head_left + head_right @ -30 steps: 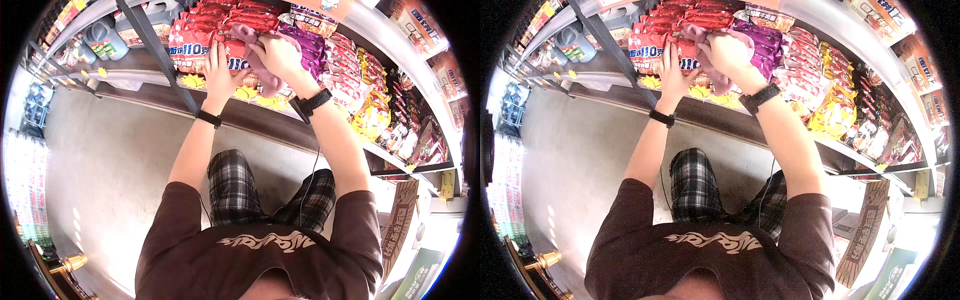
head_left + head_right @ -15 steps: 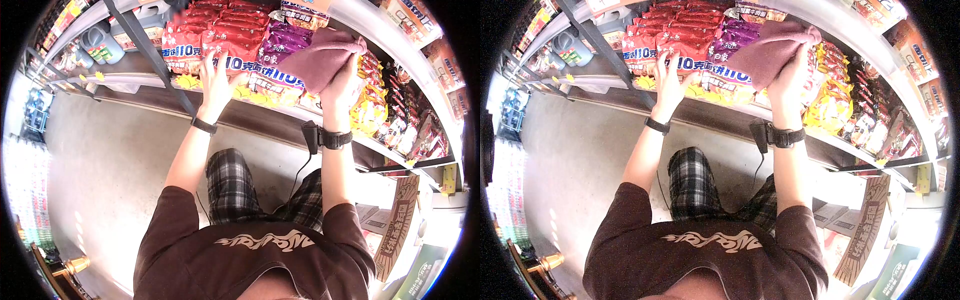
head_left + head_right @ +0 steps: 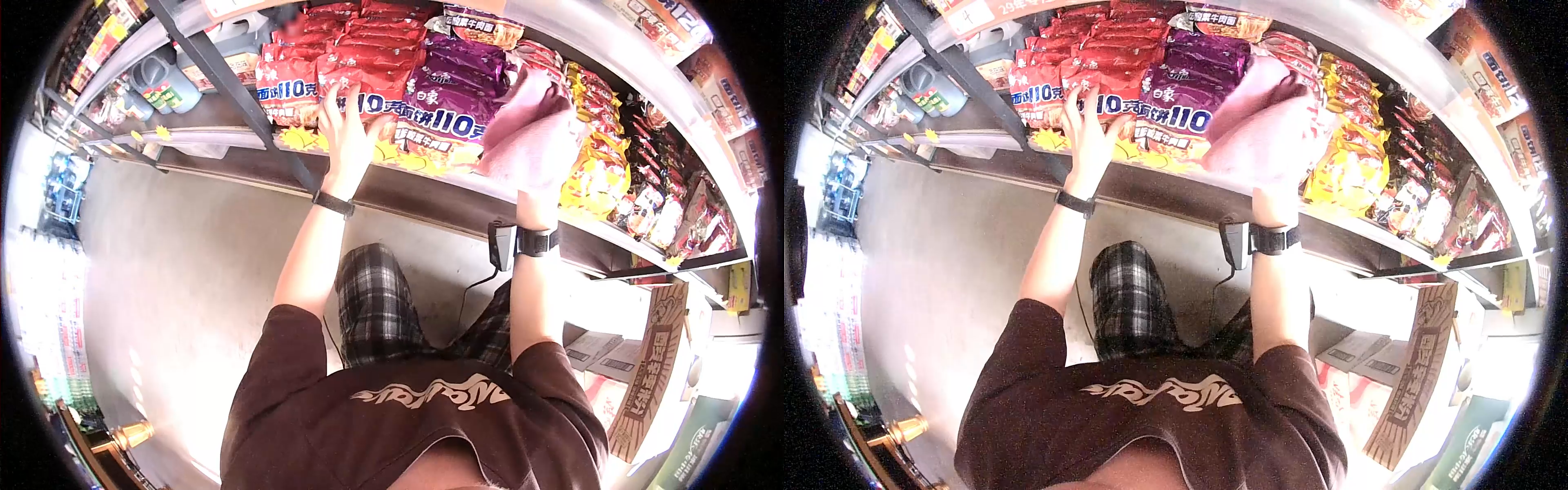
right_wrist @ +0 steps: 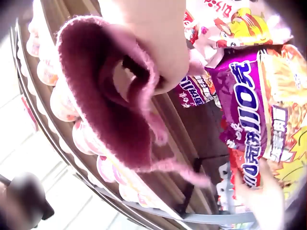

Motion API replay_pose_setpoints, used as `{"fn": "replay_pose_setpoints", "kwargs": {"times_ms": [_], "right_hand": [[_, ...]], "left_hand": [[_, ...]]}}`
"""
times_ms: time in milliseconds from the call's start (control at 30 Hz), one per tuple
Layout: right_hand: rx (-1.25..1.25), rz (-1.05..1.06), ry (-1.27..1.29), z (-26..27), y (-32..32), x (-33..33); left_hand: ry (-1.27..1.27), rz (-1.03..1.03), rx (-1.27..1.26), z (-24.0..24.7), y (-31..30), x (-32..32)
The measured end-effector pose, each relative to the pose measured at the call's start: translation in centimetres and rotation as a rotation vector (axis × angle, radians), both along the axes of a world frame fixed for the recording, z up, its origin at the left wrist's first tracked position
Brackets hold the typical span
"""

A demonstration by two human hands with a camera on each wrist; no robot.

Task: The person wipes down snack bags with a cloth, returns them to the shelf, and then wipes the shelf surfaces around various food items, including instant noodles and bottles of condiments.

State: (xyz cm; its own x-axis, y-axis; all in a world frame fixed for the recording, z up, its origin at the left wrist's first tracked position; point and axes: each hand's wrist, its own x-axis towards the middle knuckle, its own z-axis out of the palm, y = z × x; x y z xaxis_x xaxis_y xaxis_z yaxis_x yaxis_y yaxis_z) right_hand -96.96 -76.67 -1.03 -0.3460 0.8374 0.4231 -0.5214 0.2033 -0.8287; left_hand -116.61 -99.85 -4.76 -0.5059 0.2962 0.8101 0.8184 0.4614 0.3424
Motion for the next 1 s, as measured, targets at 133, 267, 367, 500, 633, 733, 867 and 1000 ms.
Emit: {"fn": "replay_pose_setpoints", "kwargs": {"times_ms": [133,267,367,500,633,733,867,1000], "right_hand": [[-0.537,0.29,0.407,2.6,-1.7,0.7],[-0.437,0.347,0.418,4.8,-2.3,2.5],[-0.358,0.254,0.247,3.0,-0.9,2.1],[-0.366,0.333,0.293,2.2,-1.2,1.9],[-0.196,0.184,0.203,0.6,0.0,1.2],[-0.134,0.131,0.206,0.5,0.0,1.0],[-0.084,0.095,0.203,1.2,-0.5,0.7],[0.038,0.005,0.118,2.0,-1.0,0.7]], "left_hand": [[-0.019,0.055,-0.039,0.4,0.0,0.8],[-0.005,0.089,-0.074,1.0,0.2,1.1],[0.023,0.031,-0.046,0.5,0.0,1.1],[-0.055,-0.001,-0.003,0.4,-1.1,1.6],[-0.185,-0.051,-0.056,1.0,-2.0,1.8],[-0.176,0.001,-0.075,0.7,-1.4,1.5],[-0.172,0.001,-0.053,1.0,-0.9,1.6],[-0.148,0.024,-0.017,2.6,-2.3,1.5]]}}
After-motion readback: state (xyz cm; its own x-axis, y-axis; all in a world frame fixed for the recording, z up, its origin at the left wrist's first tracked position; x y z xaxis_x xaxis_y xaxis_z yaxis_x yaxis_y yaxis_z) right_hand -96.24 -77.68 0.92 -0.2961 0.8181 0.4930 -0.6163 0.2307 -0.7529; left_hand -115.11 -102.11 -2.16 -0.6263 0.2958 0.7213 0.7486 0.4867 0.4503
